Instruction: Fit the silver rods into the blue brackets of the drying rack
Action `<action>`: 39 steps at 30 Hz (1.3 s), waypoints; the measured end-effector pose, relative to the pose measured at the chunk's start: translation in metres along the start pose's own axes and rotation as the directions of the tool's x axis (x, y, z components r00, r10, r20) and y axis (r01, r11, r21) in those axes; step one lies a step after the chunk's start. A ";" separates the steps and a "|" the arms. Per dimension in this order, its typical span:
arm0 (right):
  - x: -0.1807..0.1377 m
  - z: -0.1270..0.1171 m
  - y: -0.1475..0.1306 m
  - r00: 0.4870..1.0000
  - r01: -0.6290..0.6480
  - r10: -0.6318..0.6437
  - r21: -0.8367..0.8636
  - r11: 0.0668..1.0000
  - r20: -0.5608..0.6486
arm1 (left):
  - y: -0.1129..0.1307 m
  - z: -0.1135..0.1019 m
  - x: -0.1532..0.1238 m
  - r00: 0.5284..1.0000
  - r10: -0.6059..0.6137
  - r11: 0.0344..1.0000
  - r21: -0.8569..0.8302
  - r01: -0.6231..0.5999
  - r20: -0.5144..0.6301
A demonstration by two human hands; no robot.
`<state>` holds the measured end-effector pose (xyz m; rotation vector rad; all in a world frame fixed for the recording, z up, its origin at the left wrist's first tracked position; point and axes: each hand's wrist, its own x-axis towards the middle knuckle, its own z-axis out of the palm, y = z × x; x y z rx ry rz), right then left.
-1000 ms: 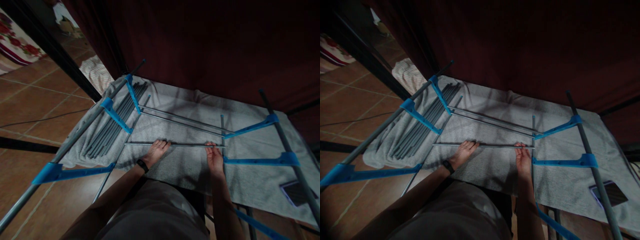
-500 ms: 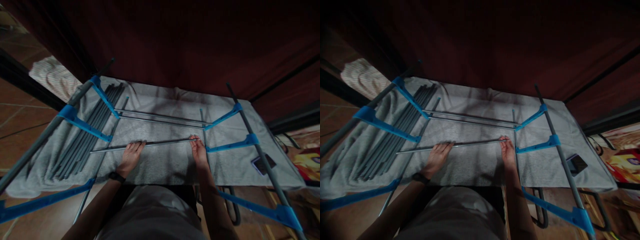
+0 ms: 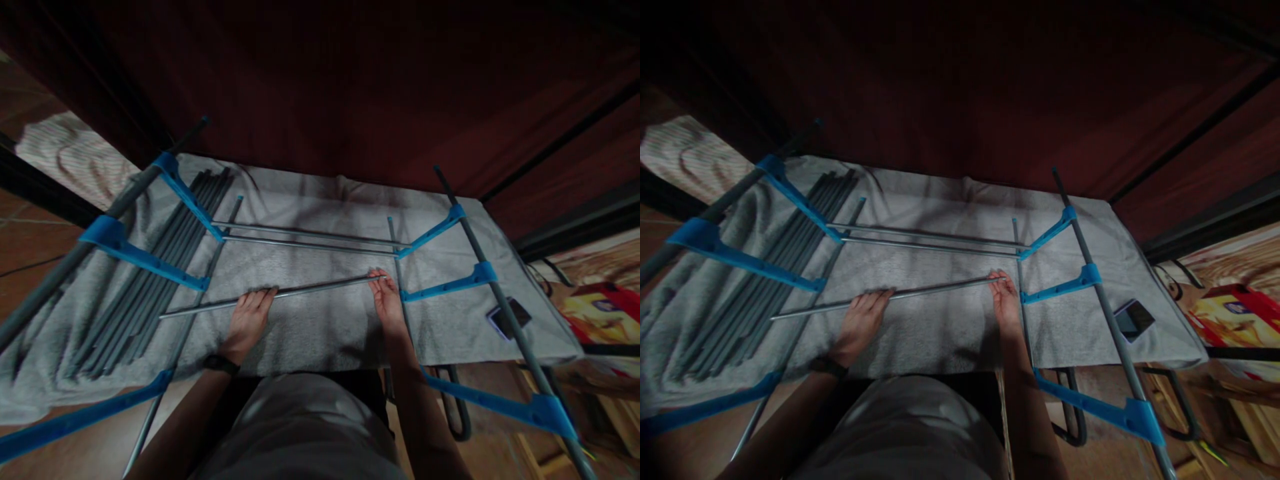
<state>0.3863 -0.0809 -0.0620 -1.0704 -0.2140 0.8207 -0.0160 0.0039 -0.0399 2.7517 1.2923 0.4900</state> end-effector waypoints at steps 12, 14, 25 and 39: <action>-0.001 0.002 -0.001 0.996 0.043 -0.040 0.038 0.998 -0.078 | 0.003 -0.004 0.000 0.998 -0.036 0.998 0.050 0.039 -0.050; 0.000 0.001 0.000 0.996 0.045 -0.043 0.032 0.998 -0.072 | 0.004 -0.004 0.001 0.998 -0.044 0.998 0.045 0.046 -0.050; 0.002 0.000 0.002 0.998 0.064 -0.063 0.073 0.995 -0.024 | 0.004 -0.003 0.002 0.999 -0.045 0.998 0.050 0.046 -0.016; -0.001 0.007 0.000 1.000 0.021 -0.020 0.158 0.987 -0.008 | 0.011 -0.015 0.007 0.998 -0.023 0.990 0.137 0.030 -0.058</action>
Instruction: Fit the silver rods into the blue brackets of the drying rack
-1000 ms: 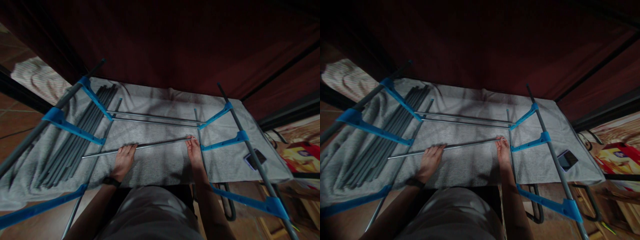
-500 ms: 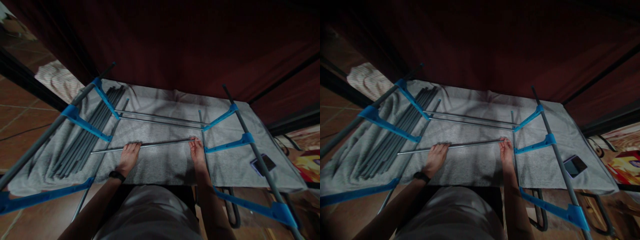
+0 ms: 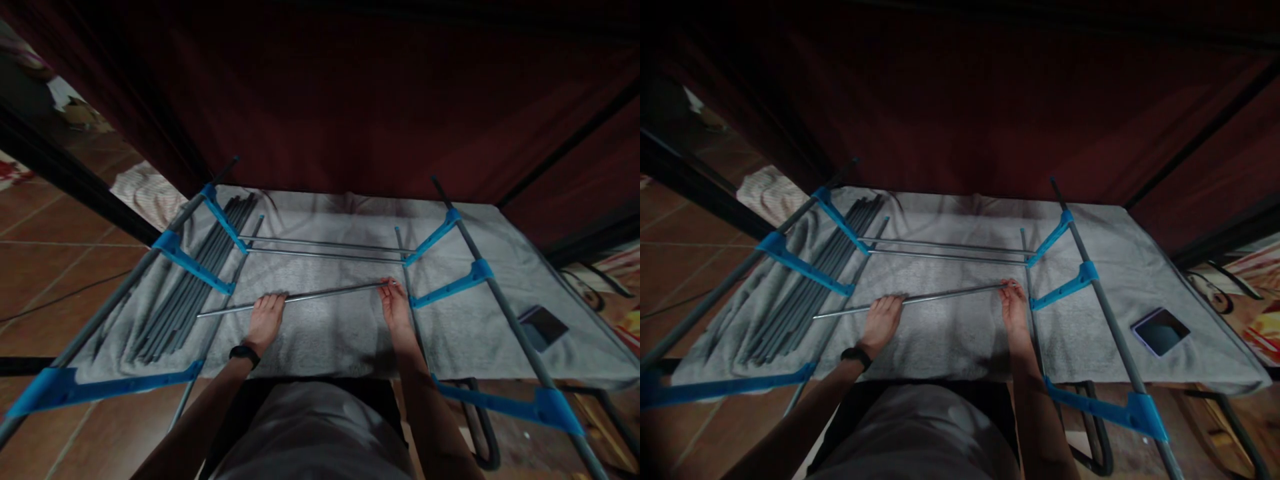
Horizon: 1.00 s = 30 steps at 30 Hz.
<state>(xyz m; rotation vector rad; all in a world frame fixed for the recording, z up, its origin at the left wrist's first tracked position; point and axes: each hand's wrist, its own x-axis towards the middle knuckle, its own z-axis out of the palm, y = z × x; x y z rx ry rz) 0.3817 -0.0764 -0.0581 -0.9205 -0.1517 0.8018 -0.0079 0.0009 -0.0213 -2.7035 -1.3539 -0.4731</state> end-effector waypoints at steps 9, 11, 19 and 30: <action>0.001 -0.003 0.002 0.999 -0.024 0.022 0.048 0.999 0.035 | -0.001 0.004 -0.003 1.000 -0.014 1.000 0.011 0.014 0.005; 0.002 -0.003 0.003 1.000 -0.024 0.023 0.054 0.998 0.018 | -0.001 0.004 -0.004 1.000 -0.017 1.000 0.016 0.017 0.004; 0.003 -0.002 0.005 1.000 -0.004 0.003 0.050 0.999 0.031 | 0.000 0.005 -0.005 0.993 -0.068 0.997 0.048 0.064 0.092; 0.010 -0.004 0.012 0.999 -0.034 0.031 0.077 0.996 0.044 | -0.004 0.011 -0.007 0.977 -0.115 0.991 0.081 0.102 0.178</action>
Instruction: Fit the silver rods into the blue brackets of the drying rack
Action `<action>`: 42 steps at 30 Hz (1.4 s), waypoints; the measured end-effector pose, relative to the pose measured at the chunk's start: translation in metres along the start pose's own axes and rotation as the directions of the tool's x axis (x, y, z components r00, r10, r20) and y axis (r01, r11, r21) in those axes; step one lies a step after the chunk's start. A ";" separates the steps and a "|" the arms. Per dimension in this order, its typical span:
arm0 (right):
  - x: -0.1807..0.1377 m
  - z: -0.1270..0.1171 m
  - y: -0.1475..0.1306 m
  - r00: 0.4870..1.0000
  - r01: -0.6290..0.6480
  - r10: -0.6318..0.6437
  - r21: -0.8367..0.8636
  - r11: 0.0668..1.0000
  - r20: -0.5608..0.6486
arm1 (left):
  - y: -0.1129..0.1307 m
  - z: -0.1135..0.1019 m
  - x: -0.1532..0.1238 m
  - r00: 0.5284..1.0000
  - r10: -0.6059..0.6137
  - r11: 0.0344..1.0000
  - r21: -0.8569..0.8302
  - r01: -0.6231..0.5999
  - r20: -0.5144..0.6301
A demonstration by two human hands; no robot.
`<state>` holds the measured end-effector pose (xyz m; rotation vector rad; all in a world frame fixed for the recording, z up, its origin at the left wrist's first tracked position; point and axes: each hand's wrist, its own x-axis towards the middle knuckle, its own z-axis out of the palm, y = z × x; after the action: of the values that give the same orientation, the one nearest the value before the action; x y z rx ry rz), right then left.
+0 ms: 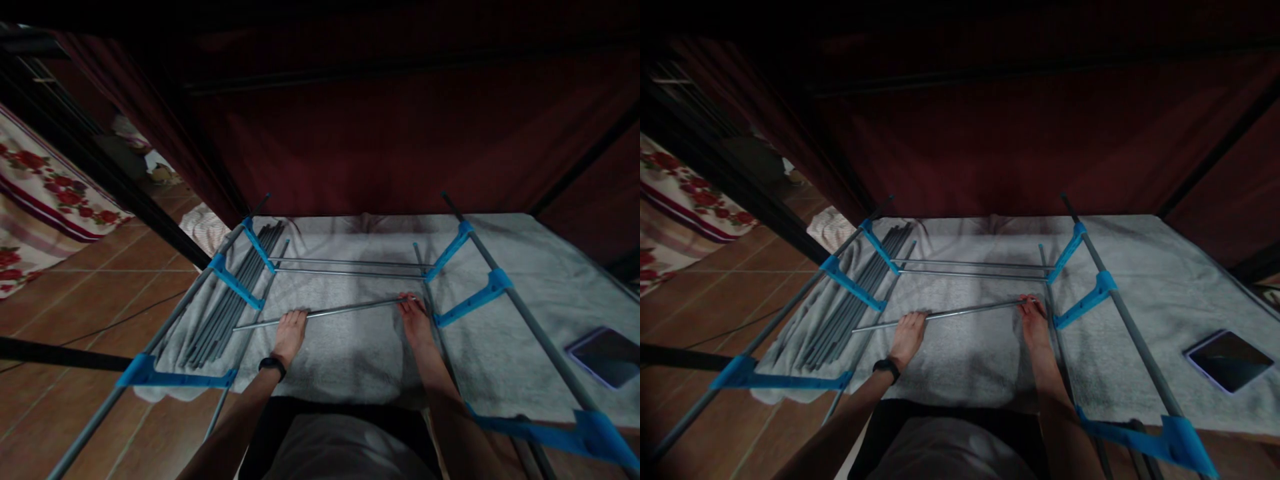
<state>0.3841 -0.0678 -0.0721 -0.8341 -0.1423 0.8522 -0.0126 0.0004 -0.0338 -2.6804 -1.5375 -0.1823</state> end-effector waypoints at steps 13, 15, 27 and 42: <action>0.002 -0.002 0.001 1.000 -0.018 0.018 0.010 1.000 0.000 | -0.001 0.002 -0.003 0.998 0.020 1.000 0.015 -0.019 -0.065; 0.002 -0.003 0.001 1.000 -0.023 0.023 0.013 1.000 0.005 | -0.001 0.002 -0.003 0.997 0.024 1.000 0.016 -0.023 -0.068; 0.000 -0.007 -0.002 1.000 -0.022 0.022 0.002 1.000 0.013 | 0.004 0.003 0.001 0.997 0.031 0.999 -0.017 -0.032 -0.070; -0.007 -0.002 -0.016 0.999 -0.019 0.016 -0.106 0.994 -0.030 | 0.008 0.001 -0.005 0.999 0.023 0.992 -0.124 -0.029 -0.045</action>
<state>0.3894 -0.0800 -0.0606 -0.9483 -0.1556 0.8542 -0.0086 -0.0081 -0.0350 -2.7684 -1.5265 -0.3439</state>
